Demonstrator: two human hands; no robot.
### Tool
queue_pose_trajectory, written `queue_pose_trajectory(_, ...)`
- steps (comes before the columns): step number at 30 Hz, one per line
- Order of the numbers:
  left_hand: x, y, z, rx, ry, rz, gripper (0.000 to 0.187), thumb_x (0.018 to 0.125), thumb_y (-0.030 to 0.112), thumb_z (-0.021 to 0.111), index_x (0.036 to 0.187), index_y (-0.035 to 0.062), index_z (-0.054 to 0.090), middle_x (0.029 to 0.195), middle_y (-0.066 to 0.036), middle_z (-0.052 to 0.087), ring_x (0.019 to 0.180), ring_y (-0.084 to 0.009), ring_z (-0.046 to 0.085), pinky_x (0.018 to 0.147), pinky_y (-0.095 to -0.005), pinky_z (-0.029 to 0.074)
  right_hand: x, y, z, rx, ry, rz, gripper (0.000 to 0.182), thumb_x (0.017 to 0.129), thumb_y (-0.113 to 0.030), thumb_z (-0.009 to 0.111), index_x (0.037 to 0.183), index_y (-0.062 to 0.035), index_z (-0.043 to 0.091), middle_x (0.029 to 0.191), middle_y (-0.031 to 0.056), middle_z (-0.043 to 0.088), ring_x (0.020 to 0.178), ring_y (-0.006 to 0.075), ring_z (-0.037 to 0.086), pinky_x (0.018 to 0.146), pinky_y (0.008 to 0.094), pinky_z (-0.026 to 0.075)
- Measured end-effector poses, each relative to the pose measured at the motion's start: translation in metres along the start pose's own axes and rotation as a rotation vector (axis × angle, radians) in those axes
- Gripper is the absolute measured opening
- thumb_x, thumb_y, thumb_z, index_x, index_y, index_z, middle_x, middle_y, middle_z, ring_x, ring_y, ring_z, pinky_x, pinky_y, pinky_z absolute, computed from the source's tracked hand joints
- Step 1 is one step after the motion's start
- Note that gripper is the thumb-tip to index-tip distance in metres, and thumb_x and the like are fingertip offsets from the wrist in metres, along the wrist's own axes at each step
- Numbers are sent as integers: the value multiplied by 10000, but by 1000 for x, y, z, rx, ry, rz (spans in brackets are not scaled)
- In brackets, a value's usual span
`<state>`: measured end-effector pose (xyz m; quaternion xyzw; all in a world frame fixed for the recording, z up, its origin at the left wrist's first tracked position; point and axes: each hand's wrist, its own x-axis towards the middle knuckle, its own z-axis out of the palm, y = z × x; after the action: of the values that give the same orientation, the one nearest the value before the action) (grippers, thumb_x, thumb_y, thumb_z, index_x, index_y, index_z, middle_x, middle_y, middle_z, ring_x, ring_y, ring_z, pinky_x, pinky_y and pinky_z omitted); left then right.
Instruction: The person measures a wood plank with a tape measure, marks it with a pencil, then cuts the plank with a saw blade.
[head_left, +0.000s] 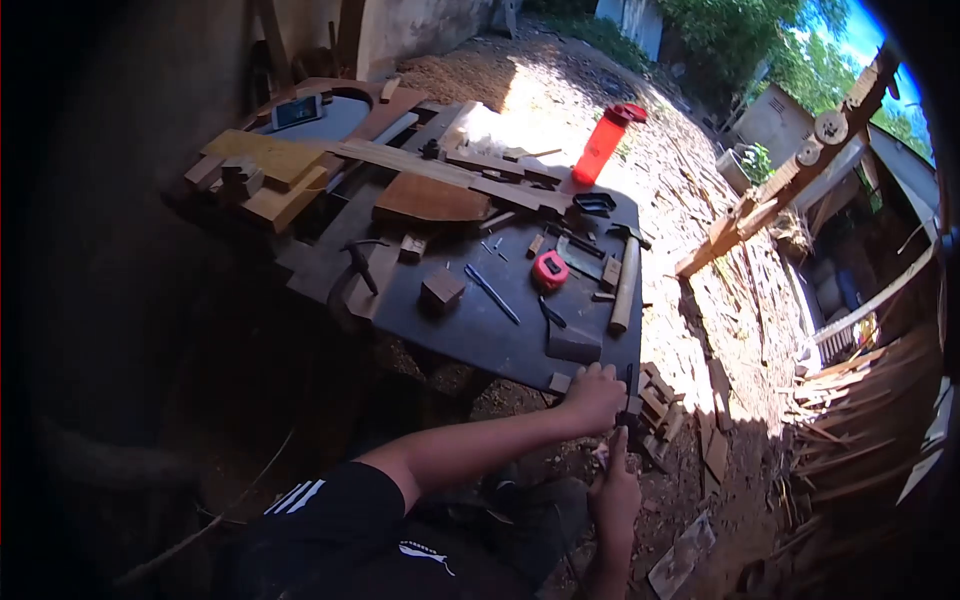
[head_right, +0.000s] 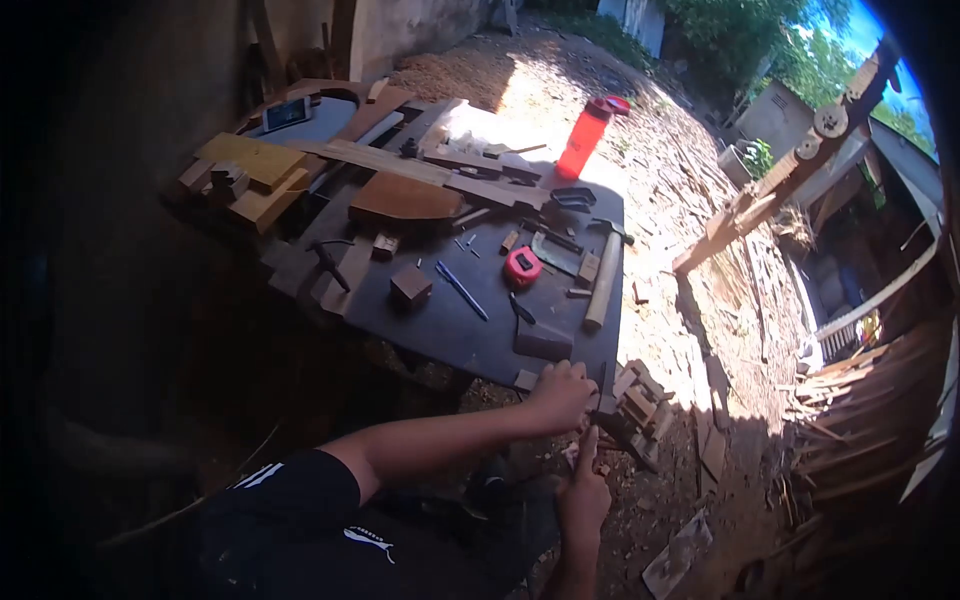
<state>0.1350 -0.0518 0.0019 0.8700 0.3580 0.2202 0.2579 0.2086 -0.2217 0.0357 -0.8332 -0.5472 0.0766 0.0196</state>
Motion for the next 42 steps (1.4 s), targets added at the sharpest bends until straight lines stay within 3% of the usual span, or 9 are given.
queue_pose_trajectory(7,0,-2,0,-47,45,-4,322,819,250,787,1119,135,769,1069,-115,634,1072,-332,609,937,-470,487,-22,10,13,27,30,-30,897,881,-96,599,1662,-154,161,674,217,665,637,415,702,603,542,552)
queue_pose_trajectory(10,2,-1,-2,-65,22,-3,311,819,228,791,1116,137,768,1064,-119,631,1069,-334,609,942,-458,491,-10,2,7,76,-29,28,887,887,-83,583,1661,-175,159,707,248,662,662,457,682,606,582,521)
queue_pose_trajectory(17,3,2,-9,-71,15,13,341,814,206,803,1138,104,765,1015,-145,649,1034,-357,629,919,-455,507,25,20,34,13,133,-52,911,883,-95,592,1668,-157,134,682,175,684,632,359,717,600,495,580)
queue_pose_trajectory(20,4,-4,-4,-55,41,61,337,801,186,800,1125,102,768,1026,-131,651,1004,-340,634,898,-449,512,-20,11,18,64,-43,25,903,882,-90,590,1666,-160,146,724,176,701,659,349,726,604,491,586)
queue_pose_trajectory(23,10,-3,-8,-46,17,58,345,798,186,810,1129,99,768,1026,-136,649,1007,-341,631,896,-444,513,-23,11,13,109,-42,25,937,847,-88,614,1665,-174,165,725,180,692,650,354,721,601,487,581)
queue_pose_trajectory(26,5,1,-8,-46,-25,45,329,811,186,804,1124,94,768,1011,-144,650,997,-347,628,889,-446,512,19,17,36,89,145,-27,947,843,-87,620,1667,-178,162,702,167,686,630,338,718,589,479,579)
queue_pose_trajectory(29,8,-1,-7,-42,-17,58,317,825,177,802,1128,88,765,1008,-150,649,988,-353,627,886,-439,509,29,14,29,89,142,-43,852,895,-77,572,1657,-141,194,724,169,711,630,345,724,577,481,588)
queue_pose_trajectory(35,6,-3,-8,-66,40,113,350,803,130,811,1131,23,757,960,-173,648,910,-356,658,828,-416,518,-34,11,-1,133,-72,14,818,905,-104,576,1646,-104,230,725,154,714,635,316,731,568,437,587)
queue_pose_trajectory(42,8,6,-11,-155,-14,66,324,818,94,797,1134,33,754,994,-155,663,967,-348,655,875,-415,523,36,7,35,129,262,-45,791,907,-109,578,1629,-53,259,686,132,703,567,295,710,515,440,569)
